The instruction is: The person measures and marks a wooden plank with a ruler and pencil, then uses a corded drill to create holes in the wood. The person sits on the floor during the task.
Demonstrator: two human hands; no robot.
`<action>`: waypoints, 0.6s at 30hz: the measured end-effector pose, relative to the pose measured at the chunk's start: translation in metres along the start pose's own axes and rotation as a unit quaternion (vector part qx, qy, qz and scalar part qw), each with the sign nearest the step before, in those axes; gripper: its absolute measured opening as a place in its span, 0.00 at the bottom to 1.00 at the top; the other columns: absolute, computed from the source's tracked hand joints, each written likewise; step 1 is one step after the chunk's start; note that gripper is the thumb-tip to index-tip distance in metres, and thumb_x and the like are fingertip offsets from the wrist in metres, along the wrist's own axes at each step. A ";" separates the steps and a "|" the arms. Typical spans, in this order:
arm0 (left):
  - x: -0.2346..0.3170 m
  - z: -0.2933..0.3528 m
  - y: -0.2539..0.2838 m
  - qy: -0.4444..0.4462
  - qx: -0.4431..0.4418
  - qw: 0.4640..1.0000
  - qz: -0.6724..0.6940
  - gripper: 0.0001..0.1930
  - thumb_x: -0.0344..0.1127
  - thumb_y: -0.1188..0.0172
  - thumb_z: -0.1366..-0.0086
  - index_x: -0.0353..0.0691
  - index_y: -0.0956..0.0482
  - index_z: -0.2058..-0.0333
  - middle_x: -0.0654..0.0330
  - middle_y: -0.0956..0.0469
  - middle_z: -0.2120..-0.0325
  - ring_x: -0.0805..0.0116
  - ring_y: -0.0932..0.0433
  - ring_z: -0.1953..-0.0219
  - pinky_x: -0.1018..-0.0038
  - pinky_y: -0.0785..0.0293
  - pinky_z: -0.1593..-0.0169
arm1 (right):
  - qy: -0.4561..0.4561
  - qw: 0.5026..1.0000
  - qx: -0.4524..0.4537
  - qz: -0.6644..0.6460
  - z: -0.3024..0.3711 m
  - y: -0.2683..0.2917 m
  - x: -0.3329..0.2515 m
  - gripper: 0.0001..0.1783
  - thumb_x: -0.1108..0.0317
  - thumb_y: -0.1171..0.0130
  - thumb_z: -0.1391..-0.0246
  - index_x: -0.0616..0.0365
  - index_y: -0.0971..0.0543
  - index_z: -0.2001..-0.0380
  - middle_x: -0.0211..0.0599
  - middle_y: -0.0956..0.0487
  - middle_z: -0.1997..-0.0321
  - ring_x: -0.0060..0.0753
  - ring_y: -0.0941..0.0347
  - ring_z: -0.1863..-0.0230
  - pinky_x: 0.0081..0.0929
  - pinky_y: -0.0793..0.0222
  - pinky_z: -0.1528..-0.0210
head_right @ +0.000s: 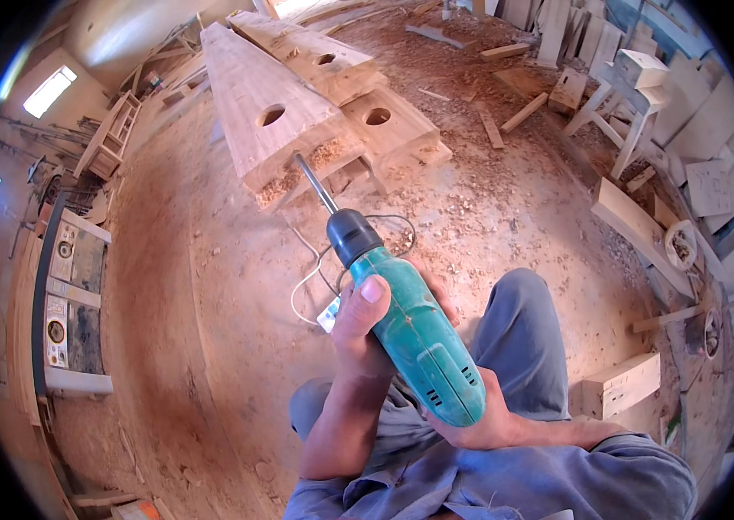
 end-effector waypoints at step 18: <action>0.000 -0.001 0.001 0.004 0.010 0.999 0.032 0.32 0.59 0.37 0.41 0.28 0.23 0.59 0.47 0.19 0.70 0.58 0.17 0.70 0.64 0.18 0.64 | 0.004 1.000 0.003 0.020 -0.002 0.001 0.001 0.14 0.79 0.31 0.51 0.62 0.21 0.60 0.33 0.17 0.66 0.25 0.20 0.65 0.25 0.25 0.62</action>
Point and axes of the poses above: each hand's wrist, its own z-axis away from the middle knuckle, its own y-axis out of the back of the hand, x = y × z, the point moved 3 cm from there along -z, towards the middle knuckle
